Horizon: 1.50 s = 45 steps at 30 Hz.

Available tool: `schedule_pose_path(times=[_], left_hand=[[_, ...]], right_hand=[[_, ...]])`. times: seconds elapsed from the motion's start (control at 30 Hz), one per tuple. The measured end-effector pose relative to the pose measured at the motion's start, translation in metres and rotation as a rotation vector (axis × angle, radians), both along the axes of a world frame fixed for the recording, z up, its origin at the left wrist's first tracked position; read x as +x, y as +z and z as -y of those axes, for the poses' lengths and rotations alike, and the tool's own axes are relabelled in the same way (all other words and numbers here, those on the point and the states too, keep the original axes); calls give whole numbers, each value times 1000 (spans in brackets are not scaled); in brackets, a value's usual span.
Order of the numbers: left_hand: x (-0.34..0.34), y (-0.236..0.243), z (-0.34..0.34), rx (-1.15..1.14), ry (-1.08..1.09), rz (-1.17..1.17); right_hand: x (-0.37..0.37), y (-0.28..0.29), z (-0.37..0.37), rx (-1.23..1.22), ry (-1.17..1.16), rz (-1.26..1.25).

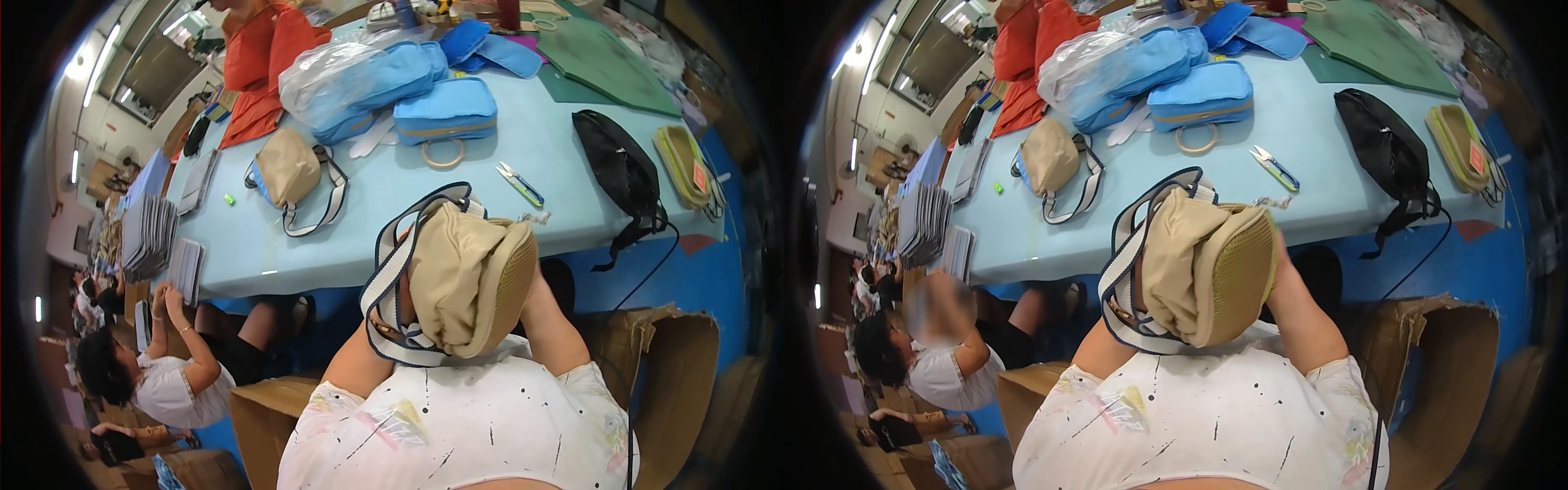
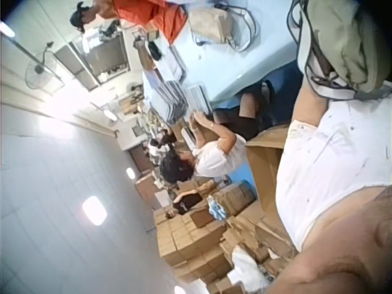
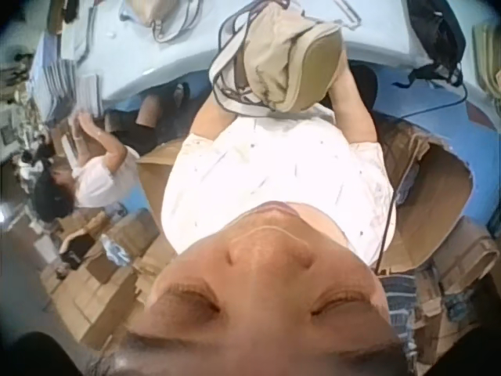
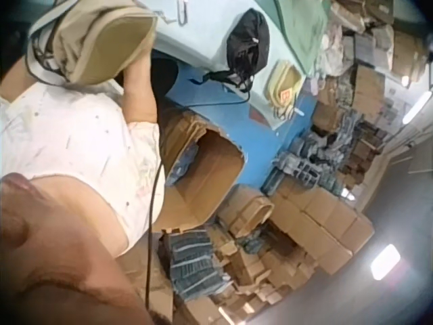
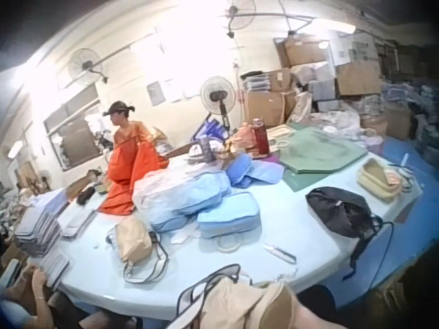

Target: The person shapes small pouches by hand, turns them right side out, and trims loose threads using small snips.

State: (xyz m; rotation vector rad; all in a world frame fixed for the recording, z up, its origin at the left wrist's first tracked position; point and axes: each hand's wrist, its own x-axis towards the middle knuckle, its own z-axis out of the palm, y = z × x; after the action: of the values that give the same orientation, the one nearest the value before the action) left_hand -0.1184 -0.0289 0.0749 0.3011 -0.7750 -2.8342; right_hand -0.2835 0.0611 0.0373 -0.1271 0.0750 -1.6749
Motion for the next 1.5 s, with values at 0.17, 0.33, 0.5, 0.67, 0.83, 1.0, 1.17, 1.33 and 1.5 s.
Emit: schedule_pose_path(times=[0.17,0.33,0.5,0.67,0.83,1.0,1.17,1.33,1.5], left_hand=[[-6,6,-12,-96,117,61],[-5,12,-10,-96,156,73],[-1,12,-5,-2,112,39],[1,3,-1,111,43,3],[4,-16,-3,242,-48,-27],[64,-92,33,-586,50,508],[60,-1,22,-977,475,244],[33,60,-7,-1488,421,-137],[23,32,-24,-1593,615,-158]], right_hand=[[25,15,-17,156,170,-127],[5,14,-44,116,142,-269],[10,20,-50,69,132,-412],[2,35,-41,42,103,-553],[-24,44,-37,39,58,-688],[-29,57,-23,26,0,-819],[7,53,-56,6,-22,-944],[18,73,-14,-39,-11,-1067],[20,78,-31,-35,-61,-1201]])
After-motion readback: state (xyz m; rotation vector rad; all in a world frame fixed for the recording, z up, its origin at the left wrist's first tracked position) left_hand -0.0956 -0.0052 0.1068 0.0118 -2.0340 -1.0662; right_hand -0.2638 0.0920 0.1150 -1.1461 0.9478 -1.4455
